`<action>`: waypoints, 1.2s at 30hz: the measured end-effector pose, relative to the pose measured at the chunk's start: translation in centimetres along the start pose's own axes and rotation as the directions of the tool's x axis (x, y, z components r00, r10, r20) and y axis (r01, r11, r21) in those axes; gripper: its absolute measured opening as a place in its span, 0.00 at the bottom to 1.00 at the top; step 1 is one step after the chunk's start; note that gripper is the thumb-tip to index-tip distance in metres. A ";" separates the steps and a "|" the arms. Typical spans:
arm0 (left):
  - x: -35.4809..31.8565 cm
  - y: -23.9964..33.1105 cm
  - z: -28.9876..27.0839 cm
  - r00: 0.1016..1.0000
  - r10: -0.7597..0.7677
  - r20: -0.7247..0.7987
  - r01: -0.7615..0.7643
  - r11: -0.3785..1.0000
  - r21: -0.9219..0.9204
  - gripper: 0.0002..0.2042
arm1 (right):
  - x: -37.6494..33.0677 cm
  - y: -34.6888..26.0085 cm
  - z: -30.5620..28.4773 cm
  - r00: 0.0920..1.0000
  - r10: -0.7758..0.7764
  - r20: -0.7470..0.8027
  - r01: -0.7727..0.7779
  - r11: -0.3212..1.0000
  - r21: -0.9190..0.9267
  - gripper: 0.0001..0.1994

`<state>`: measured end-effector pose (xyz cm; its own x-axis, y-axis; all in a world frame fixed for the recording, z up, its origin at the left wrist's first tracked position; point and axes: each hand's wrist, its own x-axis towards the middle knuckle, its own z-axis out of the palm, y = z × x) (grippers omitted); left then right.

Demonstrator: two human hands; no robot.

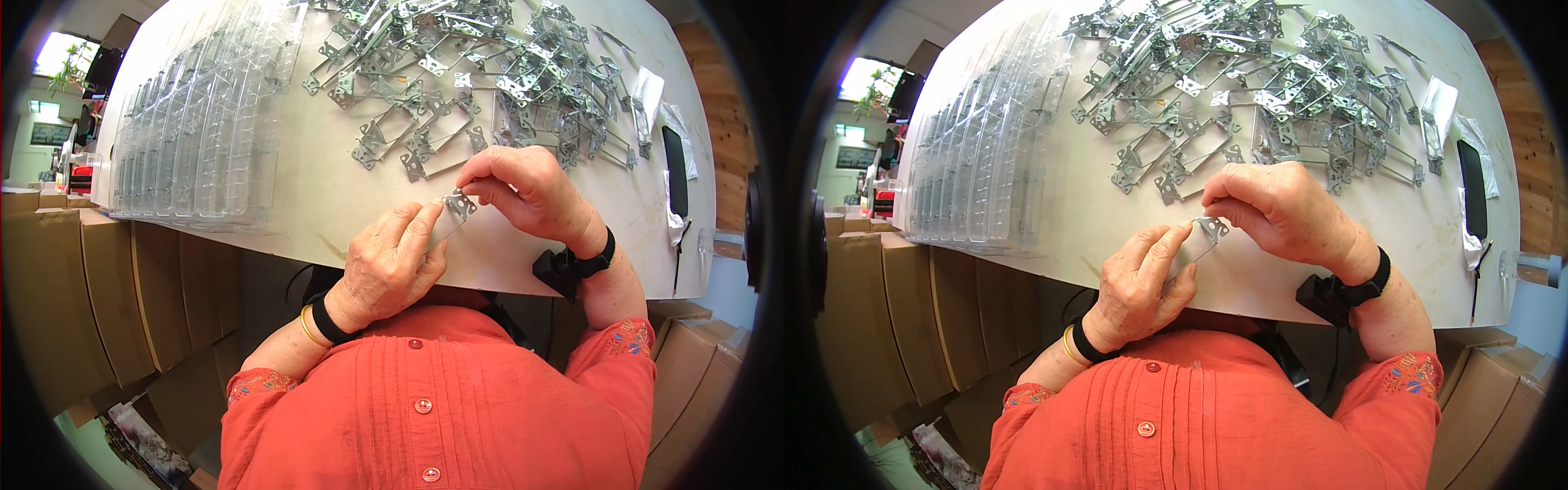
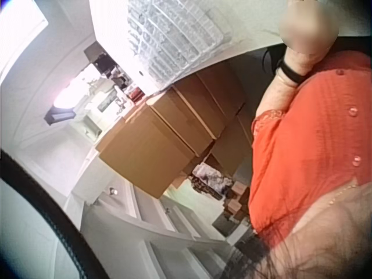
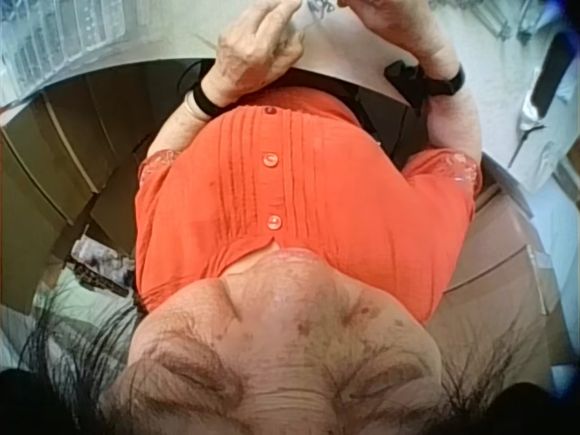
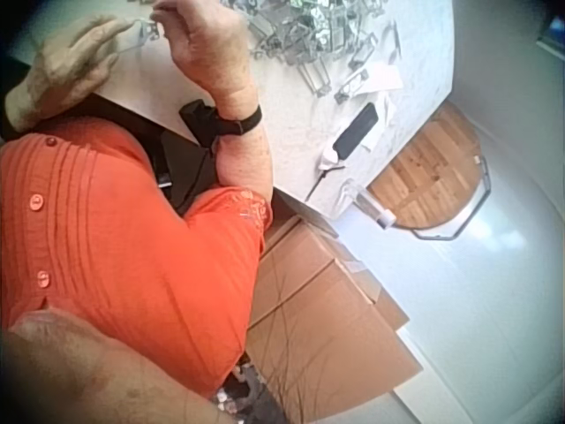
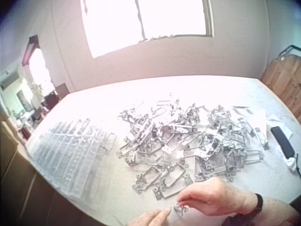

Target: The person assembles small metal hardware components by hand at a white table. They pick up metal brackets and pins, insert the pins into the brackets, and place the assembled units into a clear plastic tray. The process is repeated continuously with a pile of loose parts on the right and the organized tray on the left.

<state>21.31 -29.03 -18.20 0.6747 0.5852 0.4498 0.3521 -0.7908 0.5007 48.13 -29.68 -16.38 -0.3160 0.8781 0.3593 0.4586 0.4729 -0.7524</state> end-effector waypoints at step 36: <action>0.3 -0.3 -0.4 0.998 -0.044 -0.054 0.044 0.999 -0.011 0.26 | 0.2 -0.6 -1.0 0.995 0.015 0.101 -0.013 1.000 -0.020 0.07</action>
<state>21.12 -28.55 -17.88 0.6228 0.6283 0.4663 0.3738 -0.7625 0.5281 48.68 -29.74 -15.31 -0.3915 0.8733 0.2899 0.4795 0.4625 -0.7457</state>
